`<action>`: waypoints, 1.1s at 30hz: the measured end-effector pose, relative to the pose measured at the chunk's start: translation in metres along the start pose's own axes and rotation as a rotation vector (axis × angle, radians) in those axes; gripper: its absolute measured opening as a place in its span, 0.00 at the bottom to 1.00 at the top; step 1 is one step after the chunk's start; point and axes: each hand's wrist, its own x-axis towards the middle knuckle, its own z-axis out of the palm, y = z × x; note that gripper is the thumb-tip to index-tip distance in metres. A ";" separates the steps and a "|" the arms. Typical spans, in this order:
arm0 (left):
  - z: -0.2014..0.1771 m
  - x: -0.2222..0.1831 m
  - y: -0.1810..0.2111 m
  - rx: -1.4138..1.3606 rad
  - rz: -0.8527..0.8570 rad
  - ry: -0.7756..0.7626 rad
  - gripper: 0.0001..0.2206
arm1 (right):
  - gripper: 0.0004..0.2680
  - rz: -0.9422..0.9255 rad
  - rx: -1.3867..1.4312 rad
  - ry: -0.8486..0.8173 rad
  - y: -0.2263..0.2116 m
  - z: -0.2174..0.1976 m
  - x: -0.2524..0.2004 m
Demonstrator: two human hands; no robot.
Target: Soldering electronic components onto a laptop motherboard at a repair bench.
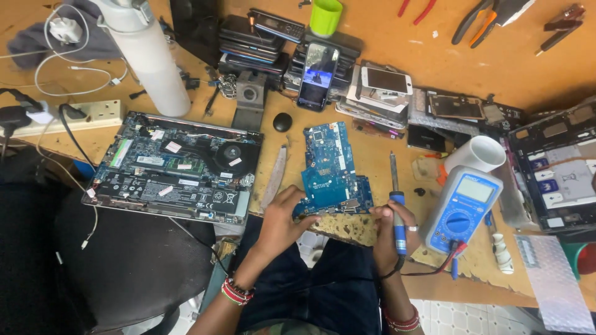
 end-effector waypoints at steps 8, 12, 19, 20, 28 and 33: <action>0.000 0.000 0.000 -0.001 0.007 0.000 0.21 | 0.05 0.036 -0.028 -0.117 -0.027 0.010 0.001; 0.001 -0.001 -0.004 0.021 0.002 -0.013 0.22 | 0.05 0.006 -0.060 -0.162 -0.036 0.015 0.003; 0.000 0.000 -0.004 0.023 -0.026 -0.041 0.21 | 0.05 -0.046 -0.132 -0.224 -0.040 0.015 0.008; 0.000 0.000 -0.005 0.031 -0.023 -0.040 0.21 | 0.05 -0.089 -0.159 -0.238 -0.042 0.016 0.008; 0.003 -0.001 -0.009 0.133 0.014 -0.094 0.21 | 0.09 -0.108 -0.238 -0.307 -0.050 0.016 0.009; 0.002 0.001 -0.005 0.017 -0.016 -0.030 0.21 | 0.07 -0.192 -0.178 -0.286 -0.048 0.020 0.012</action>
